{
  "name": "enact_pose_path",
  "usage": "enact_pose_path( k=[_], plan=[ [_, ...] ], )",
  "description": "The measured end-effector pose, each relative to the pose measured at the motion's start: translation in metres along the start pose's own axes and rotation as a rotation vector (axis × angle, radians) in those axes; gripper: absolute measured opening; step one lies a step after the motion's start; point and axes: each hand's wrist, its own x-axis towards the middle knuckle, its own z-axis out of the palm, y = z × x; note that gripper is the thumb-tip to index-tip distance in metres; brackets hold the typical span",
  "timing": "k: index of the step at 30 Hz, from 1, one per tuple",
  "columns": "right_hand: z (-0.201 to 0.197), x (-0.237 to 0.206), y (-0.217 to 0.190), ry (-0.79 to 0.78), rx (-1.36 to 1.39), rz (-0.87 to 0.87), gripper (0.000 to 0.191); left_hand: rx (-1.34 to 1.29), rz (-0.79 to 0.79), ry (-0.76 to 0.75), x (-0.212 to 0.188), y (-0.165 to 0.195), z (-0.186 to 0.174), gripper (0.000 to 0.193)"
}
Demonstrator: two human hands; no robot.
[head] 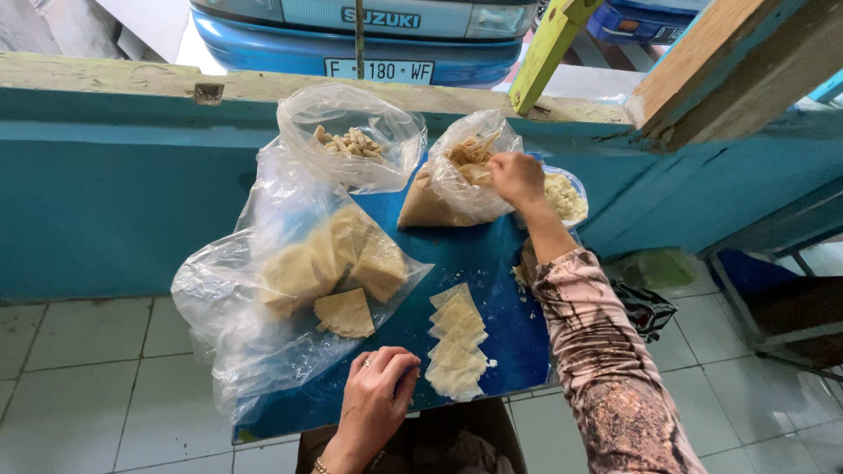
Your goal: The person sits at a small blue table and folds thin square dough pieces by hand, pinching the edges closed into triangular parcels and stacking the finished pieces on the table. They occasionally reach into a plastic bag of brown powder and a bag of dough pieces while continuing to fold.
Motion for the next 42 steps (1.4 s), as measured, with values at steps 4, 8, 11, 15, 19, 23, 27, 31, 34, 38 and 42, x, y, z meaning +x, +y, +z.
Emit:
enact_pose_path(
  k=[4, 8, 11, 15, 19, 23, 27, 31, 34, 38, 42],
  plan=[
    [-0.01, -0.011, 0.016, 0.12, 0.095, 0.066, 0.022, 0.005, 0.001, -0.012, -0.001, 0.002, 0.0, 0.011],
    [-0.013, -0.024, 0.023, 0.187, 0.125, 0.107, 0.023, 0.01, 0.032, -0.013, 0.001, 0.006, 0.005, 0.009],
    [-0.013, -0.031, 0.026, 0.309, 0.128, -0.042, 0.019, 0.025, 0.076, -0.002, 0.003, 0.009, 0.009, 0.008],
    [-0.013, -0.038, 0.03, 0.341, 0.158, -0.081, 0.017, 0.047, 0.091, -0.007, 0.002, 0.011, 0.01, 0.008],
    [-0.017, -0.042, 0.03, 0.173, 0.349, 0.21, 0.019, 0.066, 0.081, -0.009, 0.0, 0.012, 0.008, 0.009],
    [-0.039, -0.066, 0.016, 0.076, 0.817, 0.333, 0.018, 0.042, 0.074, -0.001, 0.002, 0.008, 0.006, 0.01],
    [-0.077, -0.155, -0.015, -0.016, 0.86, 0.352, 0.019, 0.039, 0.042, 0.036, 0.003, 0.003, 0.004, 0.012],
    [-0.102, -0.254, -0.061, -0.148, 0.79, 0.274, 0.018, 0.028, 0.034, -0.012, 0.007, 0.002, 0.006, 0.02],
    [-0.105, -0.308, -0.094, -0.118, 0.716, 0.349, 0.014, 0.05, 0.112, -0.052, 0.006, 0.005, 0.01, 0.027],
    [-0.105, -0.342, -0.119, -0.015, 0.529, 0.216, 0.012, 0.102, 0.227, -0.108, 0.003, 0.012, 0.015, 0.035],
    [-0.104, -0.349, -0.129, 0.053, 0.498, 0.081, 0.012, 0.168, 0.273, -0.161, 0.005, 0.014, 0.018, 0.034]
  ],
)
